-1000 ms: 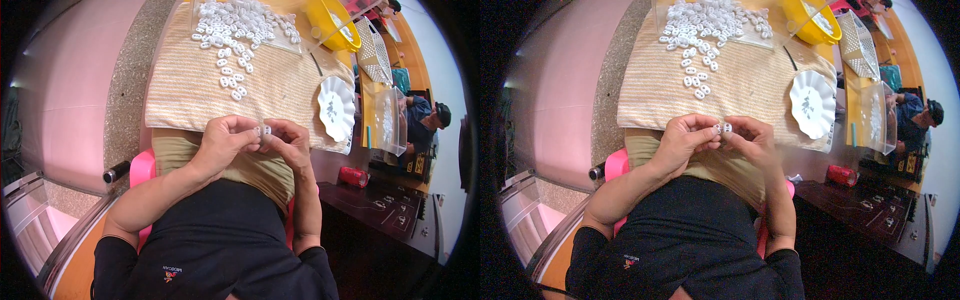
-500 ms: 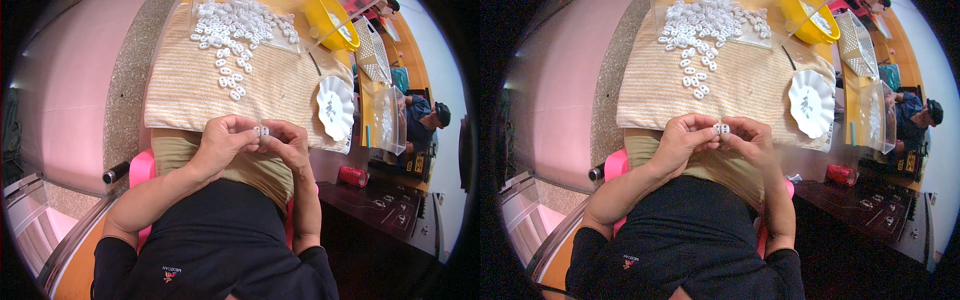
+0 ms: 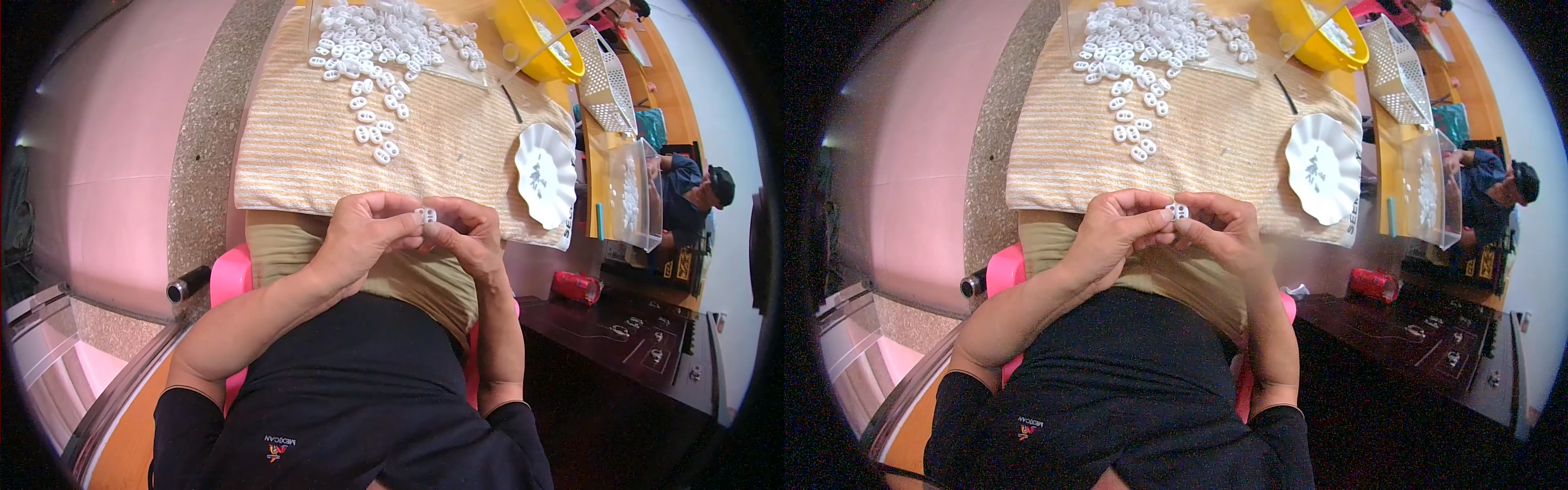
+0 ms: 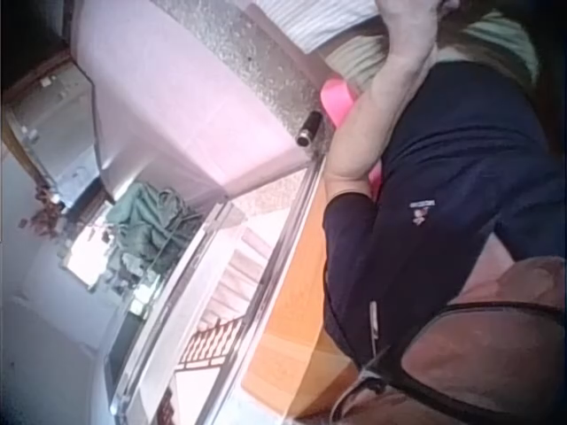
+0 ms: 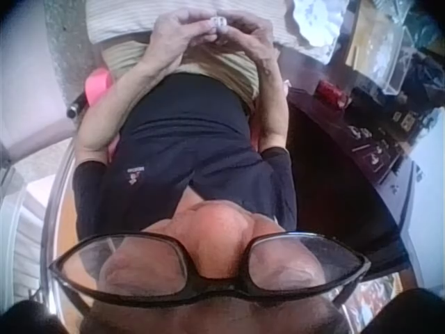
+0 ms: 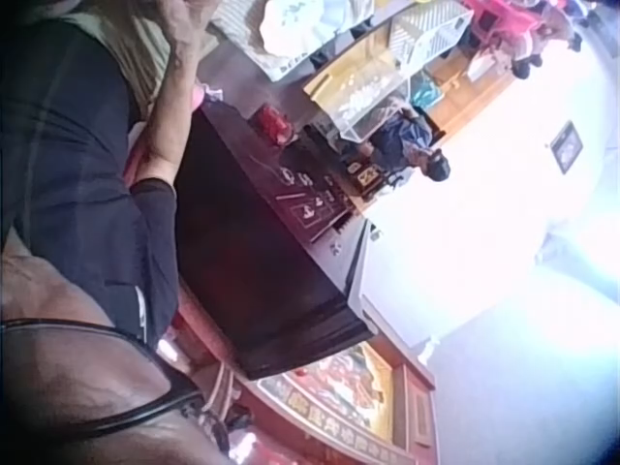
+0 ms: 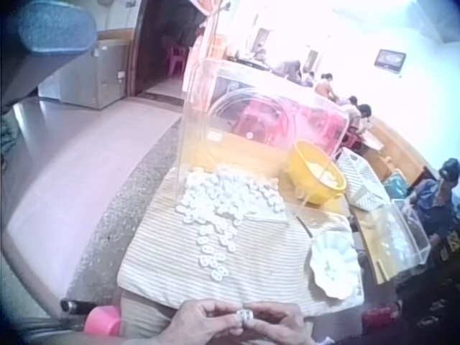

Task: Inspecting and sorting white plastic cord locks at a workstation.

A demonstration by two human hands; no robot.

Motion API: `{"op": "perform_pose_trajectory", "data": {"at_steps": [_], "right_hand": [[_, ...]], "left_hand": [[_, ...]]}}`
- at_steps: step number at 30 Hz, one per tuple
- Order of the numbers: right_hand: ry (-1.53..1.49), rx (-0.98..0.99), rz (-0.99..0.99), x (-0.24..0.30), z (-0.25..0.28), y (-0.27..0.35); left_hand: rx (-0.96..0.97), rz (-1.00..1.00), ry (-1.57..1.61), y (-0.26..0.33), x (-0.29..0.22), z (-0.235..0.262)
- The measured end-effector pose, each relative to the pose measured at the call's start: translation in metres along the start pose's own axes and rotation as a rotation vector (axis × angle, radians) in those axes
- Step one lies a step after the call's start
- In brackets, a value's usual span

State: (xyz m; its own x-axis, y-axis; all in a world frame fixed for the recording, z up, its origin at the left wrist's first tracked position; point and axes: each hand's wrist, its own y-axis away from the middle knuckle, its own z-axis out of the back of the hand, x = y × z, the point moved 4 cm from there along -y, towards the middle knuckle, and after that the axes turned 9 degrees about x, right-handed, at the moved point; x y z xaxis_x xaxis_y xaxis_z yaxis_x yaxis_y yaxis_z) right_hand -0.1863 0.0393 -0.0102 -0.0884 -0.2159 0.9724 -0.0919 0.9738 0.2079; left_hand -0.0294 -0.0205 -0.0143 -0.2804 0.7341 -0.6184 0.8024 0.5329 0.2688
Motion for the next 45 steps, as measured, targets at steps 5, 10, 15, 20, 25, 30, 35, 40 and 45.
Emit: {"op": "perform_pose_trajectory", "data": {"at_steps": [5,10,15,20,25,30,35,40,45], "right_hand": [[-0.009,0.017,0.012,-0.001,0.0,0.0],[-0.062,0.044,0.035,-0.005,0.003,0.002],[-0.07,0.036,0.02,-0.001,0.0,0.002],[-0.093,0.03,0.04,0.002,-0.001,0.002],[-0.111,0.033,0.064,0.005,0.001,0.003],[-0.065,0.011,0.095,0.006,0.002,0.006],[-0.063,0.005,0.115,0.012,0.0,0.01],[-0.063,0.024,0.167,0.019,-0.005,0.012],[0.005,0.08,0.29,0.018,-0.004,0.009]], "left_hand": [[0.003,0.013,0.044,0.0,0.003,0.001],[0.0,0.03,0.07,0.0,0.005,0.001],[0.012,0.047,0.089,0.0,0.006,0.0],[0.028,0.038,0.091,0.0,0.005,0.0],[0.054,0.03,0.117,-0.001,0.006,-0.002],[0.097,0.024,0.179,-0.001,0.006,-0.004],[0.183,0.031,0.208,-0.002,0.007,-0.006],[0.244,0.054,0.223,-0.002,0.005,-0.009],[0.264,0.103,0.183,0.0,0.003,-0.012]]}}
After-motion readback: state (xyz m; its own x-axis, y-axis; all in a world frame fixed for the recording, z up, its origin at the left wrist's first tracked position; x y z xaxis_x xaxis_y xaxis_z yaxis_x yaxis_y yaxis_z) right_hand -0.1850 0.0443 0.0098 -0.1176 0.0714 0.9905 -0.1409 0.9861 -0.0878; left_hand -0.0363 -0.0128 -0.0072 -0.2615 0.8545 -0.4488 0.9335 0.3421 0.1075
